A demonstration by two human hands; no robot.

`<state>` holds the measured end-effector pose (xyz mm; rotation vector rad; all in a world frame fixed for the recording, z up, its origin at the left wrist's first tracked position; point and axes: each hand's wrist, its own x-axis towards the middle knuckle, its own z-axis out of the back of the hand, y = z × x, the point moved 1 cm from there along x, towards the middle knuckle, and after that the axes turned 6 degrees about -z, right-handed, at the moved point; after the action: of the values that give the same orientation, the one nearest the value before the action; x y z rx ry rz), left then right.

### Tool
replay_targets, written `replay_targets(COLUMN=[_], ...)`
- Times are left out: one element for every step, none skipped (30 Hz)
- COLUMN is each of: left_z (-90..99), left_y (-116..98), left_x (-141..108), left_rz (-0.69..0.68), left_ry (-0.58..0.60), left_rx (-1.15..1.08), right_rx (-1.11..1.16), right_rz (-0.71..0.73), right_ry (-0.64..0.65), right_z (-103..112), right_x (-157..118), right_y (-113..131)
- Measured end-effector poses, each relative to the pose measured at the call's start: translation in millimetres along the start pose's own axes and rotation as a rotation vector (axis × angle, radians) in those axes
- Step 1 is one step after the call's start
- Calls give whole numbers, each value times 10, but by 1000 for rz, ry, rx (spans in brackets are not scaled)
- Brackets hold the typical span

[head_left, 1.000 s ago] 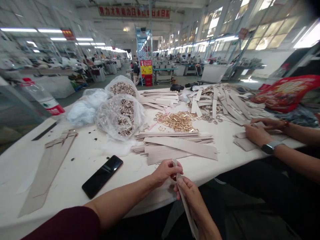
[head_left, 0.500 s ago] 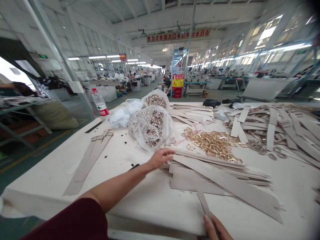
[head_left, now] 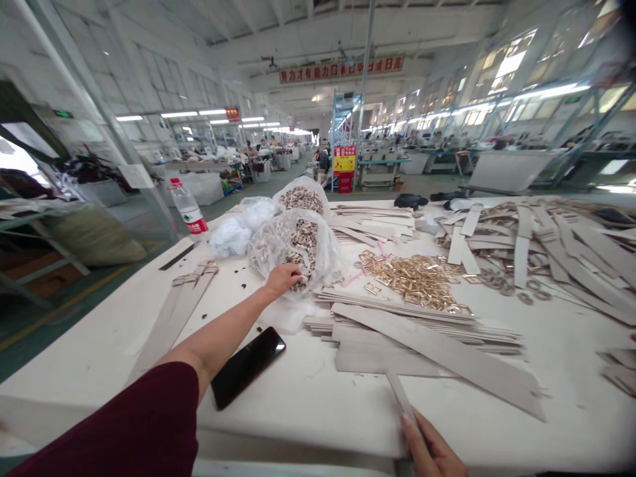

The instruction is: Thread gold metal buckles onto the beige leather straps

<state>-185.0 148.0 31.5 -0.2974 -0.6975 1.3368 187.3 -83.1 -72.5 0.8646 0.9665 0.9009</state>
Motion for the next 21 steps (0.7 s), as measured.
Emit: replay_targets(left_z=[39, 68, 80, 70, 35, -22, -98, -185, -275, -358, -427, -480, -516, -537, -548, -553, -554, -555, -557, -562, -569], left_y=[-28, -70, -131, -215, -323, -456, -611, -782, -963, -1144, -1317, -1473, -1609, -1721, -1811, -1879, -1927, -1959, -1978, -1988, -1993], left_x=[-9, -26, -52, -90, -141, -207, -287, -380, -482, -587, -689, -782, -860, -922, -969, -1001, -1021, -1034, -1040, -1044, -1046], left_rz=[10, 21, 31, 37, 36, 28, 19, 12, 13, 23, 40, 58, 68, 67, 56, 38, 18, 1, -9, -12, -12], left_ry=[-9, -9, 1, 20, 49, 91, 147, 216, 291, 363, 425, 473, 502, 519, 535, 547, 556, 557, 551, 543, 531], left_rx=[-33, -72, -117, -164, -206, -263, -347, -458, -590, -728, -854, -947, -996, -1016, -1017, -1008, -994, -979, -965, -955, -944], right_rx=[26, 50, 73, 95, 114, 134, 154, 174, 192, 207, 215, 221, 226, 231, 238, 243, 243, 235, 219, 198, 176], right_rz=[9, 11, 7, 3, 1, 2, 7, 19, 42, 76, 113, 147, 176, 193, 199, 197, 194, 193, 196, 203, 217], right_ry=[17, 30, 41, 51, 60, 70, 79, 90, 101, 114, 132, 151, 164, 173, 175, 176, 174, 171, 164, 154, 149], right_z=[5, 15, 28, 42, 55, 66, 73, 74, 72, 66, 58, 52, 50, 54, 64, 79, 97, 117, 136, 153, 164], right_x=[10, 16, 14, 2, -24, -63, -114, -173, -235, -295, -348, -394, -431, -462, -487, -508, -526, -542, -554, -563, -568], right_y=[8, 26, 59, 109, 179, 269, 376, 495, 620, 743, 854, 947, 1017, 1063, 1088, 1095, 1091, 1080, 1066, 1052, 1038])
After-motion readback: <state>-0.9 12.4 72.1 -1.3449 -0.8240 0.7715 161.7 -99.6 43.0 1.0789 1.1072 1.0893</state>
